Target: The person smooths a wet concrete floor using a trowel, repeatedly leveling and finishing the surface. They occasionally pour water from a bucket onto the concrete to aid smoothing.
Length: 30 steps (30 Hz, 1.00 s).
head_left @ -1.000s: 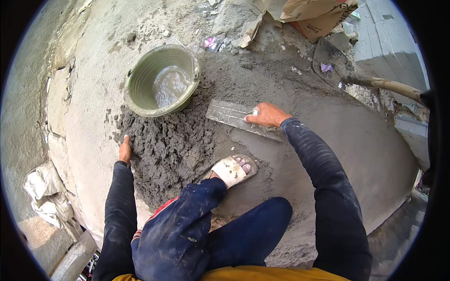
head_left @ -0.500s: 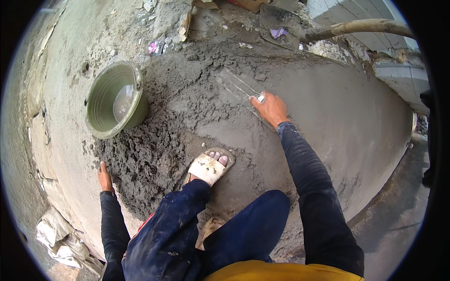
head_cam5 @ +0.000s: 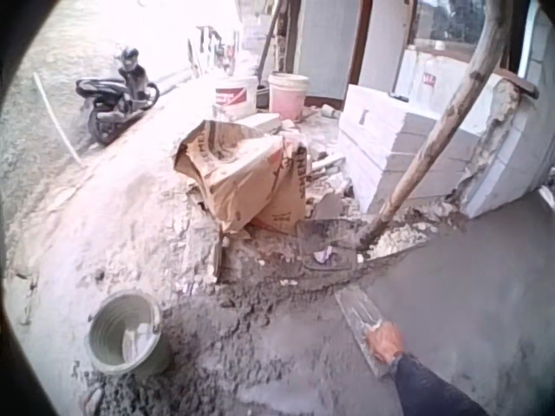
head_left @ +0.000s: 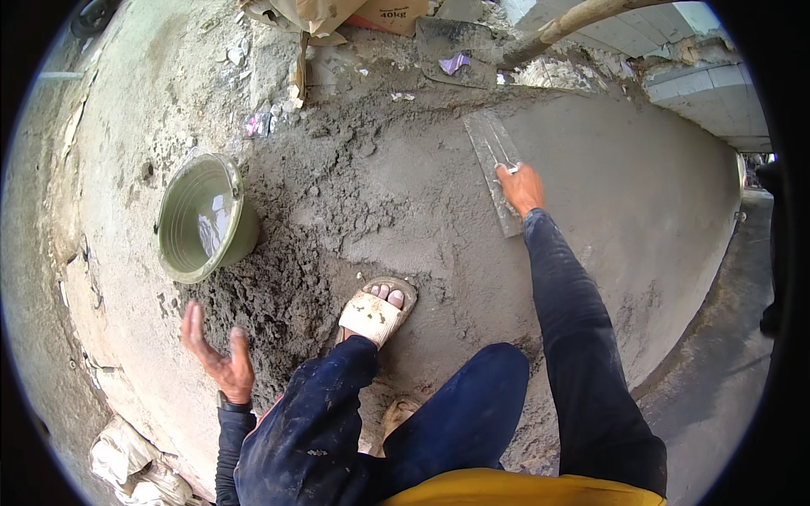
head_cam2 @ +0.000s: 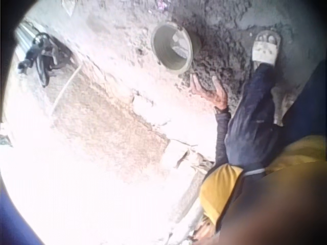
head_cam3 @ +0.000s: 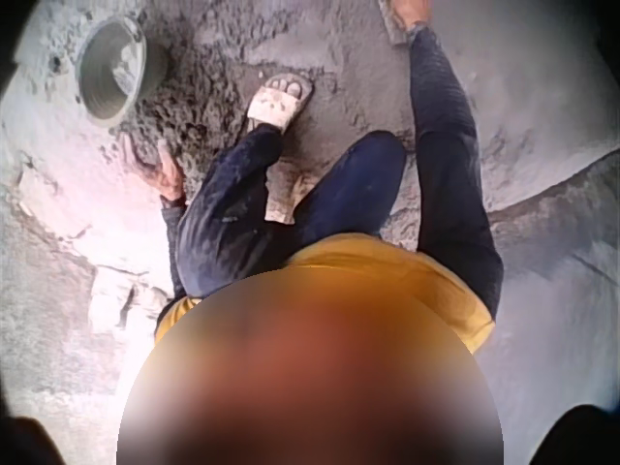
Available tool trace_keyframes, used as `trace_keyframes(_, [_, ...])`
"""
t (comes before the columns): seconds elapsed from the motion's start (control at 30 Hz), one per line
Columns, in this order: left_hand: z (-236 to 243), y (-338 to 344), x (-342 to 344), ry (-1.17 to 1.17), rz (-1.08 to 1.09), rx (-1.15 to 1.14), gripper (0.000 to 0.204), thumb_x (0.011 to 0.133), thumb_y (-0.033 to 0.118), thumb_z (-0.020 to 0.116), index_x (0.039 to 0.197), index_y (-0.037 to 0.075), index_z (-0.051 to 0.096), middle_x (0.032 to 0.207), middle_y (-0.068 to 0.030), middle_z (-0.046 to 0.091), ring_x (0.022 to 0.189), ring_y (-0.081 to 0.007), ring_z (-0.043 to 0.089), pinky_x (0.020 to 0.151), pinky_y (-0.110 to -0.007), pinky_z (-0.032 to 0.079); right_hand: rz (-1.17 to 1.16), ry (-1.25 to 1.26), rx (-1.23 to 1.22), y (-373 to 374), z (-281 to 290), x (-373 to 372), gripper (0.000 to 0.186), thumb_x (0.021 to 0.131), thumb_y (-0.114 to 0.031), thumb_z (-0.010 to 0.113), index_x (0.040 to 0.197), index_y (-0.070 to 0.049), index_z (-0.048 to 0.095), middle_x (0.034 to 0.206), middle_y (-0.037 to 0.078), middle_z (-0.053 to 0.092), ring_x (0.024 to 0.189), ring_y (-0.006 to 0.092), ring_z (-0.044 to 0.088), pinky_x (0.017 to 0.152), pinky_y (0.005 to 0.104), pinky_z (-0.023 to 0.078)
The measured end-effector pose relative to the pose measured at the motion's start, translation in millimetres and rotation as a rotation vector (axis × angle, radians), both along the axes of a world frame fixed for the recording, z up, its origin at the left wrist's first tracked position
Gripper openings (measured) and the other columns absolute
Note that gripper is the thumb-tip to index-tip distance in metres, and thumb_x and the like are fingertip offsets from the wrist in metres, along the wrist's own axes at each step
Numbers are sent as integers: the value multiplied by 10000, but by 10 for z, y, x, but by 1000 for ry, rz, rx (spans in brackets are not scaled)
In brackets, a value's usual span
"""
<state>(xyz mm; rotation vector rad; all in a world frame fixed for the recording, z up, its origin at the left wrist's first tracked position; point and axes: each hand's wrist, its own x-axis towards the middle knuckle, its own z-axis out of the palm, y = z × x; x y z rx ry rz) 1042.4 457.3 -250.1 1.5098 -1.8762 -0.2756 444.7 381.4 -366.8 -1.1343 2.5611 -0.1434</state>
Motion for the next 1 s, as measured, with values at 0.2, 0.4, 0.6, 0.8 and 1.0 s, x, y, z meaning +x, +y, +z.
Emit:
trace_keyframes(0.2, [-526, 198, -1097, 596, -572, 1175, 386, 953, 238, 742, 1278, 33, 706, 990, -88, 759, 880, -152, 706, 816, -305, 566, -72, -459, -100, 34, -264, 1519, 645, 951, -498, 643, 1134, 118, 687, 1036, 303, 740, 978, 402, 745, 901, 473, 564])
trace_keyframes(0.4, [-1092, 46, -1465, 322, -733, 1942, 408, 1014, 433, 636, 1203, 79, 710, 931, -79, 786, 682, -127, 735, 487, -219, 434, 271, -466, 68, -284, 48, 1936, 642, 963, -520, 622, 1248, 53, 681, 1130, 292, 732, 1037, 413, 731, 921, 501, 563])
trace_keyframes(0.6, [-1216, 106, -1458, 346, -637, 1947, 452, 1020, 478, 618, 1180, 60, 679, 899, -122, 801, 622, -159, 746, 430, -223, 430, 234, -323, 134, -282, 187, 768, 712, 924, -507, 648, 1283, 107, 650, 1180, 282, 726, 1043, 396, 720, 972, 472, 532])
trace_keyframes(0.8, [-1229, 106, -1531, 313, -573, 1952, 447, 1005, 502, 627, 1068, 64, 690, 898, -137, 802, 608, -174, 747, 420, -234, 444, -225, -651, -39, -247, 109, 998, 610, 927, -481, 675, 1161, 82, 707, 1023, 225, 761, 917, 331, 741, 860, 429, 559])
trace_keyframes(1.0, [-1235, 110, -1539, 339, -541, 1977, 525, 1004, 484, 632, 1252, 25, 694, 936, -146, 806, 613, -185, 748, 430, -239, 450, 506, -464, 167, -322, -11, 1989, 648, 987, -518, 613, 1262, 66, 652, 1106, 249, 748, 912, 353, 754, 876, 476, 592])
